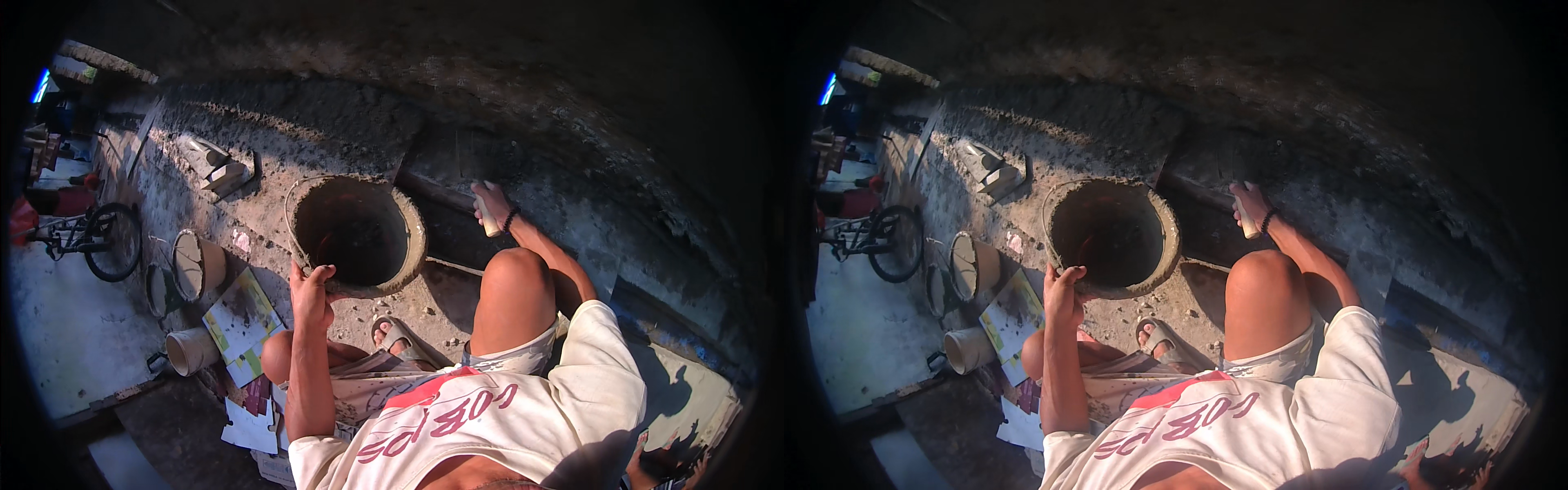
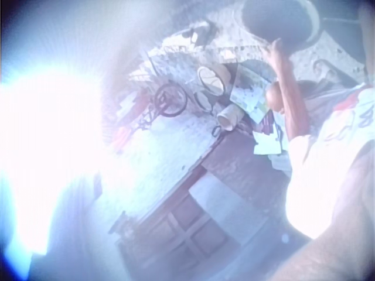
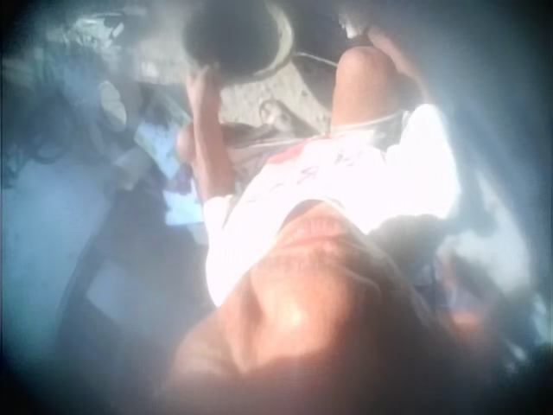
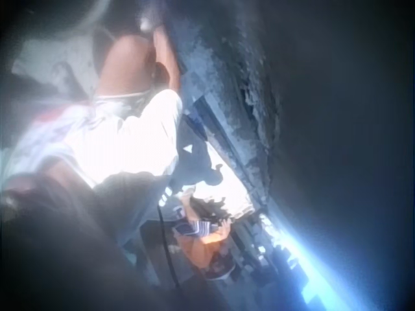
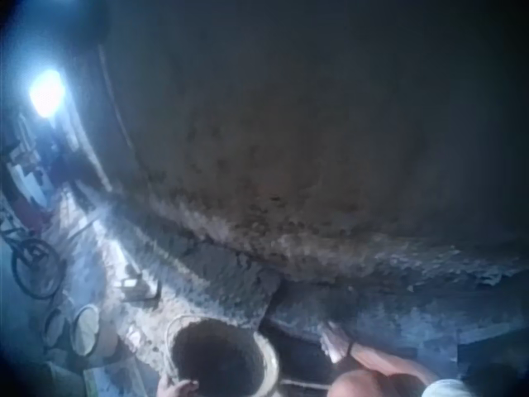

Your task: The person scoops cement from a bucket using a trowel and applies it to a vertical wall surface. They smooth the cement with the trowel and continue the process repeatedly.

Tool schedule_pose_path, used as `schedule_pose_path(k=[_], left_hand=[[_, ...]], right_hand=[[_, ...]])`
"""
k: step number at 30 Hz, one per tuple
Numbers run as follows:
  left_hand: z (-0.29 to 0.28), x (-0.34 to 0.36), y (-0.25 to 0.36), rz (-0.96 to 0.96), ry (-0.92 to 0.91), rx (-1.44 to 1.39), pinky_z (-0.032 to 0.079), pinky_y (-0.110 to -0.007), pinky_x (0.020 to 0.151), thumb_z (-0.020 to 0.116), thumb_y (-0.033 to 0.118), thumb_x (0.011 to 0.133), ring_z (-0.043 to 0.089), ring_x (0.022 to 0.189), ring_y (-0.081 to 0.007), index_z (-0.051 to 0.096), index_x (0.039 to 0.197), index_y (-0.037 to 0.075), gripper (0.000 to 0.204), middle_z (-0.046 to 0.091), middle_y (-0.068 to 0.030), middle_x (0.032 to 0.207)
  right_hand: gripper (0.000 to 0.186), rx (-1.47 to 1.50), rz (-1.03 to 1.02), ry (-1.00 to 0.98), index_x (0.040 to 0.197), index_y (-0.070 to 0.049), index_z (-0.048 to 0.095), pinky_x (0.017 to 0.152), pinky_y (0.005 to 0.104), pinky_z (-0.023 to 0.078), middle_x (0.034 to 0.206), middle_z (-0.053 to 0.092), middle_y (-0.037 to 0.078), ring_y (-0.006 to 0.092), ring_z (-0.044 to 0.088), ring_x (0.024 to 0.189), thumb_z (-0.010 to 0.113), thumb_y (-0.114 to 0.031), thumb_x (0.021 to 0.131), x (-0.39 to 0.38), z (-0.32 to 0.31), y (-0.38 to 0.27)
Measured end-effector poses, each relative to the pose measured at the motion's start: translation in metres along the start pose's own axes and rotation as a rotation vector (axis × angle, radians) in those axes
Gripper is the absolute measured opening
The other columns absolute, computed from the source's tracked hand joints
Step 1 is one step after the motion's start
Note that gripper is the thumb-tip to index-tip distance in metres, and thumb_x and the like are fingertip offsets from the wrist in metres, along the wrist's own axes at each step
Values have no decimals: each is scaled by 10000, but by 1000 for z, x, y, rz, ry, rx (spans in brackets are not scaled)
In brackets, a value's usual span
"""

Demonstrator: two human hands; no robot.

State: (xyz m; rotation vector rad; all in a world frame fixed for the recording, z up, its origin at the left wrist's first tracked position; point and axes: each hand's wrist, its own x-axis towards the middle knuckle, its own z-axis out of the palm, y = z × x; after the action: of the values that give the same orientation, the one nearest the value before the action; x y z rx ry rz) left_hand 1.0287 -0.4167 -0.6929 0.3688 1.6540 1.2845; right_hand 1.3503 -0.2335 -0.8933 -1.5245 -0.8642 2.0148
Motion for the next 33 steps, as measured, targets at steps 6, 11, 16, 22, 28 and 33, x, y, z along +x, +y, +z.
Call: schedule_pose_path(k=[6, 11, 16, 22, 28, 33], left_hand=[[20, -2, 0, -51, -41, -13, 611, -416, 510, 555, -25, 774, 629, 752, -188, 472, 1167, 85, 416, 560, -46, 903], [19, -9, 0, -68, -42, -68, 613, -403, 517, 550, -36, 776, 638, 765, -194, 462, 1171, 67, 417, 571, -51, 887], [14, -9, 3, -22, -43, 8, 607, -362, 506, 552, -43, 769, 645, 768, -188, 450, 1193, 53, 446, 581, -70, 928], [29, -7, 5, -1, -17, 36, 587, -304, 483, 552, -29, 764, 624, 743, -173, 449, 1258, 73, 514, 575, -85, 978], [34, -11, 9, -1, -66, -51, 599, -287, 508, 534, -69, 762, 645, 770, -178, 428, 1280, 40, 540, 577, -102, 1049], [39, -5, 6, -21, -88, -63, 595, -302, 501, 518, -78, 751, 649, 736, -191, 433, 1268, 42, 538, 582, -107, 998]], right_hand=[[394, -149, 7, 115, 1075, -85, 442, 409, 343, 473, 678, 528, 61, 166, 533, 489, 595, -385, 872, 66, 8, -20], [396, 43, -24, 156, 1071, -92, 455, 417, 326, 462, 692, 528, 71, 161, 520, 488, 593, -406, 873, 29, -38, 19], [431, 13, 30, 193, 1198, -72, 449, 422, 322, 468, 713, 528, 75, 169, 538, 497, 595, -296, 860, -19, -65, 9], [551, -1061, -536, 342, 1296, -93, 418, 581, 467, 518, 894, 570, 173, 344, 632, 676, 607, -93, 778, -32, -88, -15], [330, -1601, -591, 481, 1209, -89, 443, 730, 521, 504, 1038, 583, 263, 447, 617, 841, 496, -115, 884, 5, -53, -88], [254, -1797, -328, 394, 1187, -80, 426, 705, 525, 503, 991, 582, 248, 440, 624, 844, 395, -139, 942, 56, -74, -66]])
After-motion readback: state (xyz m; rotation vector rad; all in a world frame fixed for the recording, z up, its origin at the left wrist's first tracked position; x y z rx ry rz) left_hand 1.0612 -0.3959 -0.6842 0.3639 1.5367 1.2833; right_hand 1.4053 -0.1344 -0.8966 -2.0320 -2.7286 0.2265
